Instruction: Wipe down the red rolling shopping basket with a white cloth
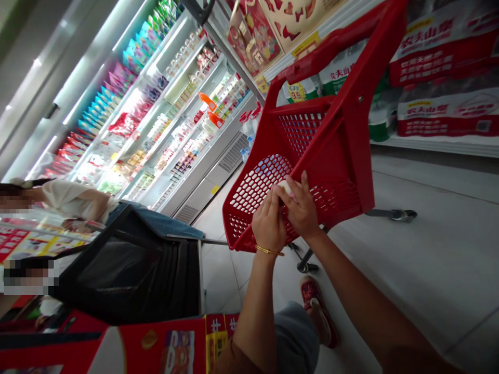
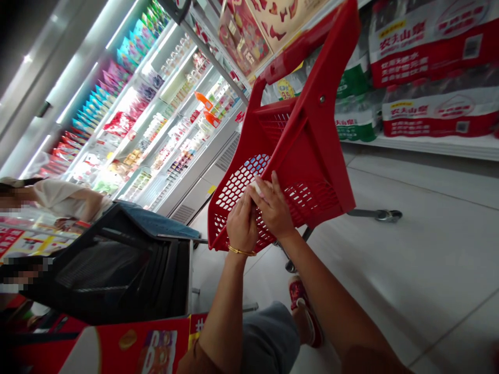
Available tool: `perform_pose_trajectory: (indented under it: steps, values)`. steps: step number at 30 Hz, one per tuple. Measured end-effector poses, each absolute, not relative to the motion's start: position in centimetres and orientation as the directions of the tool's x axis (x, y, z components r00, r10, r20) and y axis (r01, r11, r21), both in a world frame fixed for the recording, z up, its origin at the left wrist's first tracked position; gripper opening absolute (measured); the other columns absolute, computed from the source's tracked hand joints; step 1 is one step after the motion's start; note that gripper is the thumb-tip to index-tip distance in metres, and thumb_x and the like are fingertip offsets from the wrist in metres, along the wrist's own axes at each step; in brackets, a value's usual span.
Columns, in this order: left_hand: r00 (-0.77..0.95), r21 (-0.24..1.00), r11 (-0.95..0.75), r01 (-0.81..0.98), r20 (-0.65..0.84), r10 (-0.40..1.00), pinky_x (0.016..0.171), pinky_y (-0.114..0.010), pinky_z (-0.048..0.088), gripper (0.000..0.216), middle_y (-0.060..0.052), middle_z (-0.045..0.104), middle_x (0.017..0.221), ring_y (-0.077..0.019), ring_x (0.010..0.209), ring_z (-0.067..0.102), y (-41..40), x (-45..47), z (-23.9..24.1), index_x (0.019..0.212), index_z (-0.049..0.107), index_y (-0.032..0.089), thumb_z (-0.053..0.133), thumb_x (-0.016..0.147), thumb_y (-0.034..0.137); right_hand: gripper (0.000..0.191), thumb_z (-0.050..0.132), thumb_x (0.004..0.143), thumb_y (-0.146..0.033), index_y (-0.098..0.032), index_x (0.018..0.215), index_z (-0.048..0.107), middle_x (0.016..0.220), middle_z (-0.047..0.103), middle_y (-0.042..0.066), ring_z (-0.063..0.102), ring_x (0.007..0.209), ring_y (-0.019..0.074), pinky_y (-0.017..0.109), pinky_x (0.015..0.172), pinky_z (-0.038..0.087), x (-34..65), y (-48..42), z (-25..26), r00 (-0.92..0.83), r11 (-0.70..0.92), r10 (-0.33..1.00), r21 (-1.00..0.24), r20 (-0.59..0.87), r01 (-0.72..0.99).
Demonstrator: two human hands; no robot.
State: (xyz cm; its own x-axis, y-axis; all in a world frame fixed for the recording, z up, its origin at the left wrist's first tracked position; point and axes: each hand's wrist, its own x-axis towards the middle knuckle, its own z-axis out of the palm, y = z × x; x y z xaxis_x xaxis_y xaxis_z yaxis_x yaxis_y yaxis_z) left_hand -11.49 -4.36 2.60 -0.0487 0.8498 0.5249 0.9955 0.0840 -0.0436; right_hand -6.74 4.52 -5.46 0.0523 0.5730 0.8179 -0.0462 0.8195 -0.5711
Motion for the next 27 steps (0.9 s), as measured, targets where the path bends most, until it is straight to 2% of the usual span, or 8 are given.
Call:
perform_pose_trajectory:
  steps: [2, 5, 7, 12, 19, 24, 27]
  values:
    - [-0.029, -0.061, 0.072, 0.996, 0.535, 0.845, 0.109, -0.037, 0.045, 0.06, -0.011, 0.051, 0.147, -0.0201, 0.135, 0.049, -4.5, -11.6, 2.6, 0.151, 0.032, 0.019, 0.039, 0.092, 0.009, 0.041, 0.034, 0.102, -0.023, -0.037, 0.136, 0.053, 0.149, 0.05, -0.003, 0.029, 0.148, 0.019, 0.048, 0.122, 0.031, -6.4, 5.8, -5.4, 0.063, 0.825, 0.565, -0.565, 0.823, -0.014]
    - [-0.015, -0.086, 0.074, 0.994, 0.551, 0.835, 0.107, -0.035, 0.047, 0.064, -0.01, 0.053, 0.145, -0.0194, 0.134, 0.051, -4.5, -11.6, 2.6, 0.151, 0.032, 0.02, 0.04, 0.089, 0.005, 0.041, 0.032, 0.103, -0.025, -0.033, 0.135, 0.055, 0.149, 0.049, -0.002, 0.017, 0.152, 0.021, 0.048, 0.121, 0.033, -5.5, 8.0, -4.7, 0.161, 0.811, 0.574, -0.585, 0.803, 0.021]
    - [-0.018, -0.09, 0.081, 0.993, 0.55, 0.835, 0.106, -0.035, 0.048, 0.066, -0.01, 0.053, 0.145, -0.0192, 0.134, 0.051, -4.5, -11.6, 2.6, 0.151, 0.032, 0.021, 0.04, 0.088, 0.004, 0.04, 0.032, 0.103, -0.025, -0.033, 0.135, 0.055, 0.15, 0.047, -0.002, 0.014, 0.152, 0.0218, 0.049, 0.121, 0.031, -5.0, 9.1, -4.0, 0.217, 0.8, 0.582, -0.599, 0.784, 0.016]
    - [-0.016, -0.105, 0.086, 0.991, 0.538, 0.843, 0.104, -0.035, 0.049, 0.069, -0.01, 0.052, 0.145, -0.0192, 0.134, 0.051, -4.5, -11.7, 2.7, 0.151, 0.031, 0.02, 0.039, 0.086, 0.002, 0.04, 0.033, 0.103, -0.028, -0.035, 0.139, 0.05, 0.155, 0.04, -0.003, 0.019, 0.151, 0.0247, 0.055, 0.122, 0.025, -4.4, 9.1, -2.4, 0.253, 0.772, 0.624, -0.633, 0.739, -0.052]
    - [-0.018, -0.09, 0.077, 0.993, 0.526, 0.851, 0.107, -0.034, 0.047, 0.069, -0.01, 0.05, 0.147, -0.0184, 0.134, 0.051, -4.5, -11.7, 2.9, 0.151, 0.033, 0.02, 0.038, 0.085, 0.002, 0.049, 0.043, 0.1, -0.02, -0.037, 0.146, 0.039, 0.161, 0.029, -0.001, 0.03, 0.147, 0.0248, 0.052, 0.119, 0.035, -6.0, 3.9, -3.1, 0.258, 0.777, 0.624, -0.62, 0.737, -0.107]
    - [-0.046, -0.073, 0.095, 0.993, 0.499, 0.866, 0.109, -0.035, 0.046, 0.066, -0.009, 0.049, 0.149, -0.0189, 0.135, 0.05, -4.5, -11.5, 3.2, 0.151, 0.034, 0.021, 0.037, 0.087, 0.003, 0.054, 0.041, 0.101, -0.019, -0.04, 0.149, 0.031, 0.157, 0.038, -0.003, 0.024, 0.149, 0.024, 0.049, 0.122, 0.031, -7.9, 2.0, -5.8, 0.16, 0.772, 0.632, -0.635, 0.759, -0.033]
    - [-0.029, -0.086, 0.083, 0.993, 0.497, 0.867, 0.109, -0.035, 0.046, 0.064, -0.009, 0.05, 0.148, -0.0185, 0.134, 0.051, -4.5, -11.5, 3.2, 0.151, 0.031, 0.021, 0.036, 0.089, 0.005, 0.059, 0.042, 0.1, -0.018, -0.038, 0.152, 0.023, 0.154, 0.043, -0.001, 0.023, 0.149, 0.0232, 0.046, 0.122, 0.033, -8.2, 1.4, -7.5, 0.141, 0.793, 0.603, -0.61, 0.785, 0.008]
